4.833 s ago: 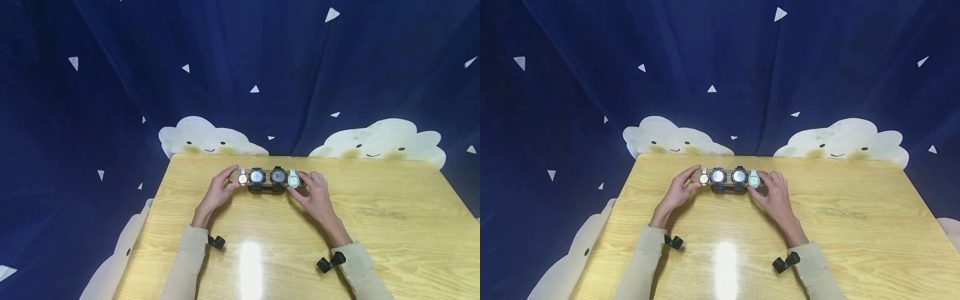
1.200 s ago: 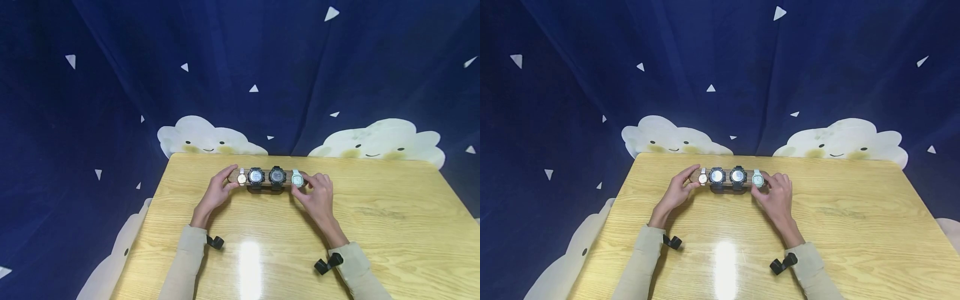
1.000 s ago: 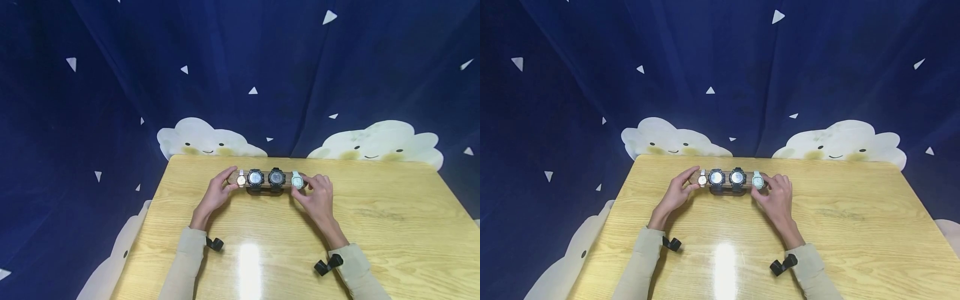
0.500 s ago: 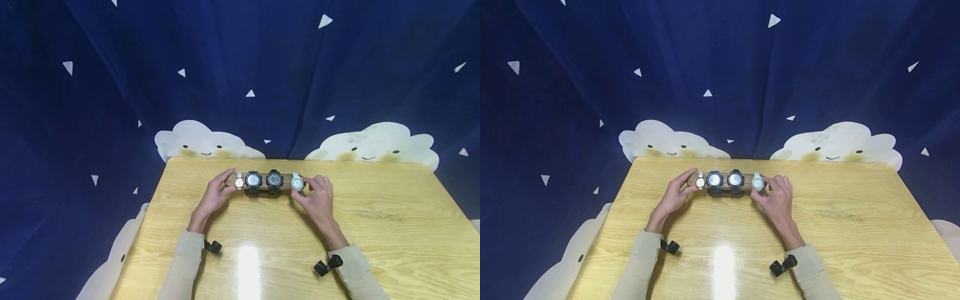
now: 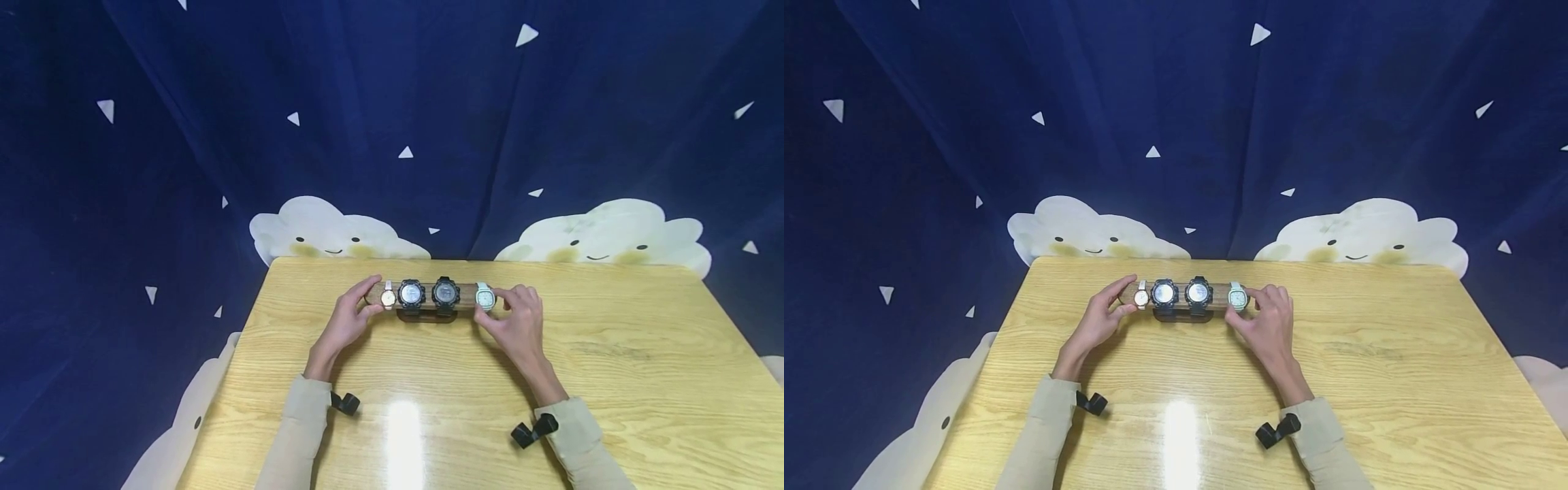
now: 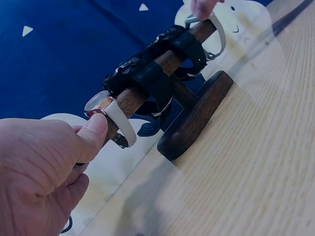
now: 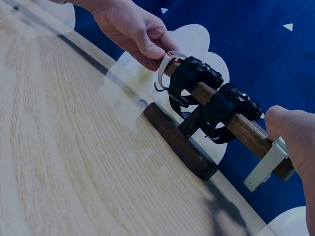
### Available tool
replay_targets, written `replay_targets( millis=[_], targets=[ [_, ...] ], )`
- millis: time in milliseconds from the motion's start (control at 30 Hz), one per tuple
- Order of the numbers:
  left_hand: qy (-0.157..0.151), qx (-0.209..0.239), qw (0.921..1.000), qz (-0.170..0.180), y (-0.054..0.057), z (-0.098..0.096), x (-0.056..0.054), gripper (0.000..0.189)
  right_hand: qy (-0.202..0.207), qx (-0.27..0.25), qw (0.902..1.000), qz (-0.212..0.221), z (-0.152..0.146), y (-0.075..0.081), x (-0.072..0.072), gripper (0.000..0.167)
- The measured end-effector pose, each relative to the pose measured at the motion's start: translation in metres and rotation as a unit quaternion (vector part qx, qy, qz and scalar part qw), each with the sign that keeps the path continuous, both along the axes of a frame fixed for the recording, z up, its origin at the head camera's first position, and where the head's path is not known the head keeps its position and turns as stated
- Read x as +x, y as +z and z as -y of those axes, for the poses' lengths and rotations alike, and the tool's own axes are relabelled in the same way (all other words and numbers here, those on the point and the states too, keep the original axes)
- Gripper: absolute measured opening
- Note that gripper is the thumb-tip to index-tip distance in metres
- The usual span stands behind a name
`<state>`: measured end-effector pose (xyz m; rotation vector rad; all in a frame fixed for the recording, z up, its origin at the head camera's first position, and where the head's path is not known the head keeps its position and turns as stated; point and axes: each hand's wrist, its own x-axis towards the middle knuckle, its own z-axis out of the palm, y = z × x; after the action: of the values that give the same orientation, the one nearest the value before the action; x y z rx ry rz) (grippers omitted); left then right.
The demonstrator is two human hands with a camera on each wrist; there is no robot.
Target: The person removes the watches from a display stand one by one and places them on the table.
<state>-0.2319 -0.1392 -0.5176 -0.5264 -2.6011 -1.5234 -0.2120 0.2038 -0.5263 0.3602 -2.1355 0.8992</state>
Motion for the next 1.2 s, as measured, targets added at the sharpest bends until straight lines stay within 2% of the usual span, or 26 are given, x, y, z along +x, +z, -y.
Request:
replay_targets(
  millis=[767, 1200],
  targets=[
    [-0.006, 0.011, 0.9999, -0.004, -0.001, 0.001, -0.001, 0.063, -0.009, -0.014, 0.9998, -0.008, -0.009, 0.004, -0.004, 0.031],
    [-0.009, 0.007, 0.9998, -0.016, 0.0, 0.001, -0.001, 0.062, -0.013, 0.001, 0.9998, 0.013, -0.023, 0.004, -0.008, 0.034]
  ],
)
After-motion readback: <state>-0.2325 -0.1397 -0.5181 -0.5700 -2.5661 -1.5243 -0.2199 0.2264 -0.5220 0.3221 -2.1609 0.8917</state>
